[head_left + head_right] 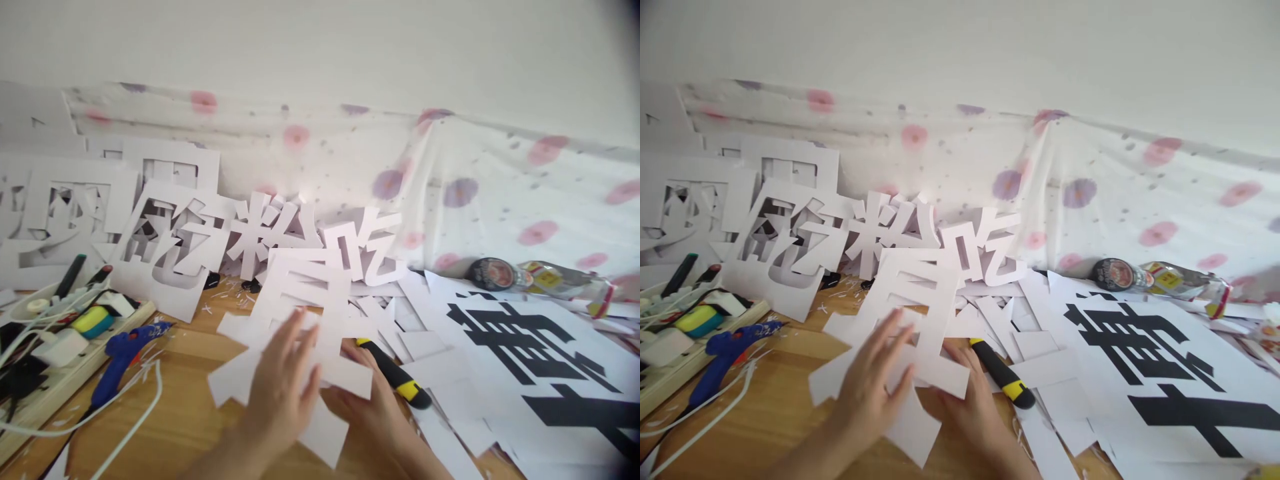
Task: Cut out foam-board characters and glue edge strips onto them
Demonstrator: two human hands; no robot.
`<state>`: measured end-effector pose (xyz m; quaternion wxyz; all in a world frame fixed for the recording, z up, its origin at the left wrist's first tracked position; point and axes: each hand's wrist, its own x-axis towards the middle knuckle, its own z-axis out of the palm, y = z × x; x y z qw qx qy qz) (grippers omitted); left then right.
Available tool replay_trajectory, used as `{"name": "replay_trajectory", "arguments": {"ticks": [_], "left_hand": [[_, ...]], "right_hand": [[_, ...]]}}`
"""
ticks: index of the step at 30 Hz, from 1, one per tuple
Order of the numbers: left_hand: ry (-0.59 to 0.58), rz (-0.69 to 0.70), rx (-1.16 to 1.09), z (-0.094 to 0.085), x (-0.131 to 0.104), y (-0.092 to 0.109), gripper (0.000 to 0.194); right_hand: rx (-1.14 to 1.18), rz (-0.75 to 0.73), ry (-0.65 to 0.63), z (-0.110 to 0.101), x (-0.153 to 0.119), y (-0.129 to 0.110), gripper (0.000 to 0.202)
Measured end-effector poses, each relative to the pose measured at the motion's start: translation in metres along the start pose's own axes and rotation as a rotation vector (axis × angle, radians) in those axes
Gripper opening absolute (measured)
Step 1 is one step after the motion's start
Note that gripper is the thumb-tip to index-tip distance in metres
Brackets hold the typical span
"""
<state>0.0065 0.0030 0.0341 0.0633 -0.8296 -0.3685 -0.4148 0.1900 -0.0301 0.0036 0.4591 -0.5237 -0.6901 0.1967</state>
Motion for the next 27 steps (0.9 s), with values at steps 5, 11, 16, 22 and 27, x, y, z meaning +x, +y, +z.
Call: {"name": "replay_trajectory", "arguments": {"ticks": [5, 11, 16, 22, 27], "left_hand": [[-0.268, -0.256, 0.035, 0.018, -0.007, -0.033, 0.083], [-0.53, -0.241, -0.024, 0.026, -0.008, -0.018, 0.111], [-0.518, 0.016, -0.11, 0.02, -0.007, -0.005, 0.122], [-0.453, 0.028, -0.008, 0.019, -0.011, 0.003, 0.07], [-0.277, -0.119, -0.442, -0.045, 0.024, -0.039, 0.051]], "right_hand": [[-0.075, 0.012, -0.092, 0.005, -0.004, -0.006, 0.057], [-0.102, -0.02, -0.088, 0.014, -0.01, 0.002, 0.057], [-0.139, -0.01, -0.066, 0.01, -0.008, 0.005, 0.072], [-0.124, -0.035, -0.029, 0.009, -0.006, 0.013, 0.058], [-0.149, 0.196, -0.116, 0.002, 0.003, 0.011, 0.057]]}}
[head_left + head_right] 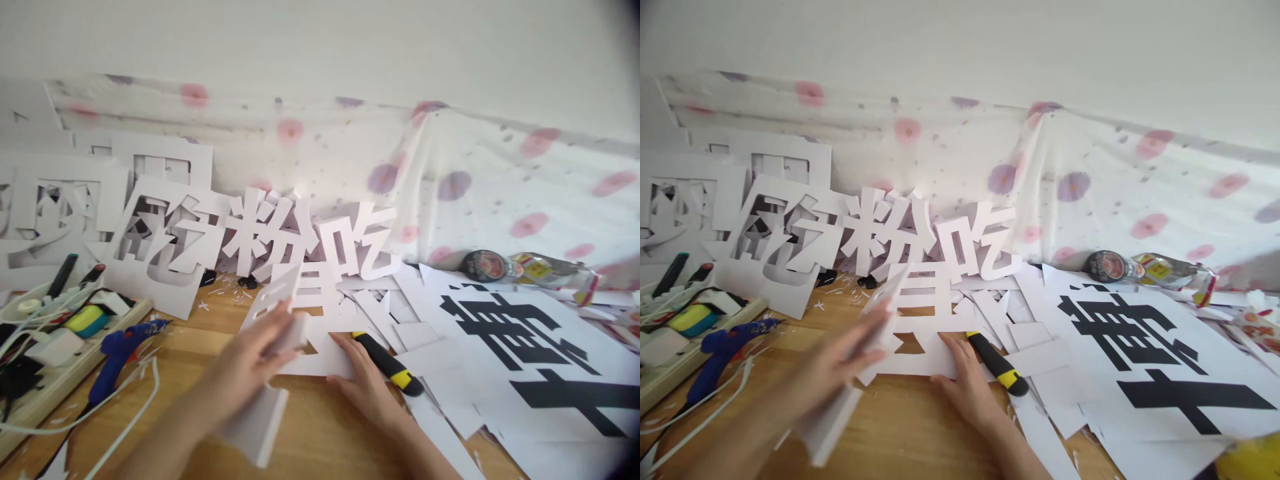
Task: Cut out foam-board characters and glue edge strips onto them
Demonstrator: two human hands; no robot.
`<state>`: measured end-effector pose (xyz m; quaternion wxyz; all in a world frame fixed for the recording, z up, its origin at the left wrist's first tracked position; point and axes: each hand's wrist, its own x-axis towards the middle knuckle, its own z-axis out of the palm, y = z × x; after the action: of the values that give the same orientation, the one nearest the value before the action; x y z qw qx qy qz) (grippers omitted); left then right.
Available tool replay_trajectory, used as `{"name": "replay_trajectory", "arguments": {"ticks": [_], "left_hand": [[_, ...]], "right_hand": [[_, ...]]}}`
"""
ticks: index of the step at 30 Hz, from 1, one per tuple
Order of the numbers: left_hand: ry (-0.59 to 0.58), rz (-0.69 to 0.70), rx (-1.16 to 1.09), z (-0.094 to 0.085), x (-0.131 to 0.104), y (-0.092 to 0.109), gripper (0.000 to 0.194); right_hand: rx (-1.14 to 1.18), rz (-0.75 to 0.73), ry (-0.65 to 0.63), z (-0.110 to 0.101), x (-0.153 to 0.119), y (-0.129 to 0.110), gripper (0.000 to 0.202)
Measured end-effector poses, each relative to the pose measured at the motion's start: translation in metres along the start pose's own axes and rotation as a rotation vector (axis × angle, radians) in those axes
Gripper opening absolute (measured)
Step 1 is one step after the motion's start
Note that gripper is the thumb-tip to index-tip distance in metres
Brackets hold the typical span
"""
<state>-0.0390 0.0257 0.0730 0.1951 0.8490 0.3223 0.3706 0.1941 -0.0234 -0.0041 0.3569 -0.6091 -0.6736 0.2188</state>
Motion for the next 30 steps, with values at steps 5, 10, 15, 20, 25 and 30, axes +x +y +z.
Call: {"name": "replay_trajectory", "arguments": {"ticks": [5, 10, 15, 20, 25, 30], "left_hand": [[0.575, -0.171, -0.627, -0.061, 0.009, -0.017, 0.044], [0.716, -0.249, -0.729, -0.061, 0.002, -0.022, 0.038], [0.961, -0.316, -0.761, -0.072, -0.003, -0.02, 0.034], [0.969, -0.416, -0.843, -0.059, -0.002, -0.034, 0.043], [0.773, -0.526, -0.905, -0.017, -0.001, -0.049, 0.049], [0.708, -0.435, -0.792, 0.001, -0.005, -0.074, 0.046]], "right_hand": [[0.015, 0.068, -0.036, 0.002, 0.001, 0.005, 0.057], [0.053, 0.1, -0.008, 0.007, 0.001, 0.013, 0.056], [0.071, 0.171, -0.001, 0.0, 0.005, 0.015, 0.059], [0.036, 0.149, -0.03, 0.002, 0.003, 0.01, 0.058], [0.126, 0.144, -0.1, 0.014, -0.004, -0.011, 0.054], [0.2, 0.141, 0.053, 0.017, -0.005, -0.006, 0.052]]}}
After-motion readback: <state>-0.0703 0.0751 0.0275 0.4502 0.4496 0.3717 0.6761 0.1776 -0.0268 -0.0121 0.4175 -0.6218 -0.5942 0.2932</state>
